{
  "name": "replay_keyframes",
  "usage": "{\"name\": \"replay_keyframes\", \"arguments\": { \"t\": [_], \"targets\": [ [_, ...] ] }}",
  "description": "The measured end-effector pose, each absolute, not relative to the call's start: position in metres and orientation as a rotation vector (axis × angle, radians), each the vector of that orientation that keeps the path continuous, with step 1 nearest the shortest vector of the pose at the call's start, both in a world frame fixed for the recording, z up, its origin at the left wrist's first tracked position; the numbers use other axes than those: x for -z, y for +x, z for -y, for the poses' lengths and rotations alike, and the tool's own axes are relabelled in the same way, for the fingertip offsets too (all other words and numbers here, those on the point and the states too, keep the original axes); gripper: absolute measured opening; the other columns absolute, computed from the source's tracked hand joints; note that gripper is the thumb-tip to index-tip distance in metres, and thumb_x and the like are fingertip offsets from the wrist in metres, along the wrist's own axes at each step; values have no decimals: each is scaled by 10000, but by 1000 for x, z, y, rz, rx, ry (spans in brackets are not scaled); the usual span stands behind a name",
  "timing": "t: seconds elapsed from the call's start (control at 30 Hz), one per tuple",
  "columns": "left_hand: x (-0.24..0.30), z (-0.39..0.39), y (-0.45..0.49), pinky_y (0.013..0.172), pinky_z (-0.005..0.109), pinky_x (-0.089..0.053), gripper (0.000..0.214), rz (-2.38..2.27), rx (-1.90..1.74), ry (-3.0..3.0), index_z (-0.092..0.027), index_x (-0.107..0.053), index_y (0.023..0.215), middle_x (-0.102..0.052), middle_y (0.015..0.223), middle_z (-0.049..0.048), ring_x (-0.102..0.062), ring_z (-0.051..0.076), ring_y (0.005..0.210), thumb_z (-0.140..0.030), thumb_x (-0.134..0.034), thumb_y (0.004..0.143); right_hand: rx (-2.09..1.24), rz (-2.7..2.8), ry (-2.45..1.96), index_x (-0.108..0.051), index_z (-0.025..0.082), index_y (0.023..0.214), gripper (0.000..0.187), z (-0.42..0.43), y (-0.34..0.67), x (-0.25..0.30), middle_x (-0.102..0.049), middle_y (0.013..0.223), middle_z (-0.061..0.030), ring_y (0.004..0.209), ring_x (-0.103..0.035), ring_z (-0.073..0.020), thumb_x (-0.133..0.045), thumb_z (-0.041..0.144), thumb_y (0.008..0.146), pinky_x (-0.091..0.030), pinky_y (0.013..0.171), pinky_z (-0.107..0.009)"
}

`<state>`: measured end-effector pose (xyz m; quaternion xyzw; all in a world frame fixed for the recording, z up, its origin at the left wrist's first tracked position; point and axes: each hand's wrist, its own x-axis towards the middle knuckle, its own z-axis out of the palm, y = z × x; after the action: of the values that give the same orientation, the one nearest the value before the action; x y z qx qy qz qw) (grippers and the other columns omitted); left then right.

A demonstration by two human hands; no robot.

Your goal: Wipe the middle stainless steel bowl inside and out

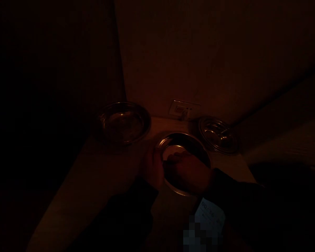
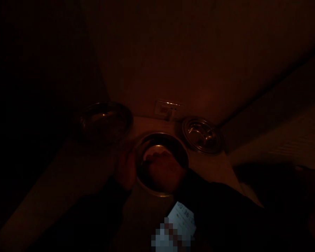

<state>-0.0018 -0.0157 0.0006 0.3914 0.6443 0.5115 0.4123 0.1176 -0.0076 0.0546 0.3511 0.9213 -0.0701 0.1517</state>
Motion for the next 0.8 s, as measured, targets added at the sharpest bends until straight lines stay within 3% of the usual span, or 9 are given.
{"name": "replay_keyframes", "arguments": {
  "t": [0.13,0.37,0.53,0.8],
  "targets": [
    [-3,16,-4,996,366,-416,327,-1629,-1266,944,-150,-641,1036,-660,1165,115,-588,241,1118,-268,-401,848,87,-2663,1155,-656,208,1049,219,3,118,-50,-654,1061,-62,999,-574,-240,-479,185,922,-358,821,-383],
    [-7,7,-16,825,323,-489,210,-1570,-1317,905,-171,-634,829,-699,889,44,-632,200,868,-267,-459,767,89,-2683,1136,-648,196,1069,211,-3,118,-48,-643,1095,-69,1017,-561,-249,-492,211,929,-351,837,-399],
    [-9,3,-13,959,332,-447,298,-1434,-1262,963,-157,-658,996,-692,1112,75,-621,196,1044,-283,-438,841,207,-2695,963,-651,175,1051,198,8,120,-53,-645,1053,-70,972,-556,-214,-516,176,906,-351,847,-366],
    [-11,9,-11,1001,319,-433,333,-1432,-1206,964,-141,-654,1068,-680,1167,83,-615,190,1095,-238,-394,884,123,-2710,1194,-661,202,1012,193,9,116,-43,-668,1032,-61,979,-570,-225,-490,196,922,-340,818,-381]
  ]
}}
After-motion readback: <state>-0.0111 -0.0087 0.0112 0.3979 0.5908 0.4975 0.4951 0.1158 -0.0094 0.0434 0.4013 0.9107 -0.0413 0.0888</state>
